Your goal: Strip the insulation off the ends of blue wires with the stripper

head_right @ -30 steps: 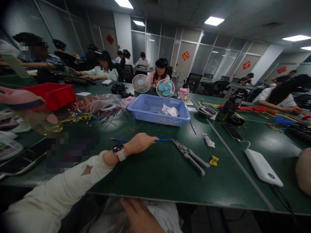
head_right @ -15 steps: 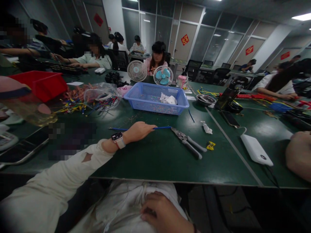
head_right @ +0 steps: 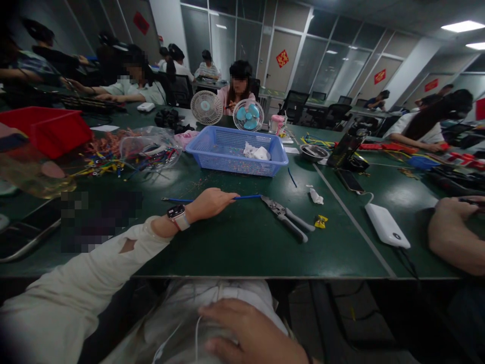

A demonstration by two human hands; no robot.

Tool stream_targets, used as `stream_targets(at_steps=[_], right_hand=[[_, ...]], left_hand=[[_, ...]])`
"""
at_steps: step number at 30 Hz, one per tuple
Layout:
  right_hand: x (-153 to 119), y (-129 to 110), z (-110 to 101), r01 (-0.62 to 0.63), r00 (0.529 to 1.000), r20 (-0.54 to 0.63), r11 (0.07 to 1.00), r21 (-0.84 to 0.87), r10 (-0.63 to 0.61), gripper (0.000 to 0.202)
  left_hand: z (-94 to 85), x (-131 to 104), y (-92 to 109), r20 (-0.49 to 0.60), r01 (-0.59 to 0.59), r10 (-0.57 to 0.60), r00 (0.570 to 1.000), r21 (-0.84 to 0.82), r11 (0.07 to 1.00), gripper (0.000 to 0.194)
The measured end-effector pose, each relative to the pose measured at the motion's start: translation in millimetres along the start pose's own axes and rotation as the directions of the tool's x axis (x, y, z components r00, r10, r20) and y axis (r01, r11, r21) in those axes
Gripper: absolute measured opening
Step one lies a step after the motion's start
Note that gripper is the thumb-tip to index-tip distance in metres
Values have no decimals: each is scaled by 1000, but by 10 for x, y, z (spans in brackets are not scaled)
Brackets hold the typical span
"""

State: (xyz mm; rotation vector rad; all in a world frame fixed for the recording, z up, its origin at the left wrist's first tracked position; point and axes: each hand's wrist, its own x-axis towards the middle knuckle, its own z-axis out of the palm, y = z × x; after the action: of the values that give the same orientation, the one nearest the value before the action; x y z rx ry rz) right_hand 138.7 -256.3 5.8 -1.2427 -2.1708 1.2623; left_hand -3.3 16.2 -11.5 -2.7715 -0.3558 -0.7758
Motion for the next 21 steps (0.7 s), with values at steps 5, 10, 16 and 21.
stream_targets(at_steps=[5, 10, 16, 21], right_hand=[[-81, 463, 17, -332, 936, -130, 943, -5, 328, 40], [-298, 1105, 94, -575, 799, -297, 809, -125, 522, 41], [-328, 1402, 191, -613, 738, -298, 786, 79, 606, 28], [-209, 1165, 325, -487, 826, -316, 873, 14, 466, 17]], left_hand=[[6, 3, 4, 6, -9, 9, 1000, 4, 1000, 32], [11, 7, 8, 5, -10, 10, 1000, -13, 1000, 33], [6, 5, 18, 12, 10, -10, 1000, -10, 1000, 32], [0, 5, 20, 27, 24, -23, 999, -9, 1000, 32]])
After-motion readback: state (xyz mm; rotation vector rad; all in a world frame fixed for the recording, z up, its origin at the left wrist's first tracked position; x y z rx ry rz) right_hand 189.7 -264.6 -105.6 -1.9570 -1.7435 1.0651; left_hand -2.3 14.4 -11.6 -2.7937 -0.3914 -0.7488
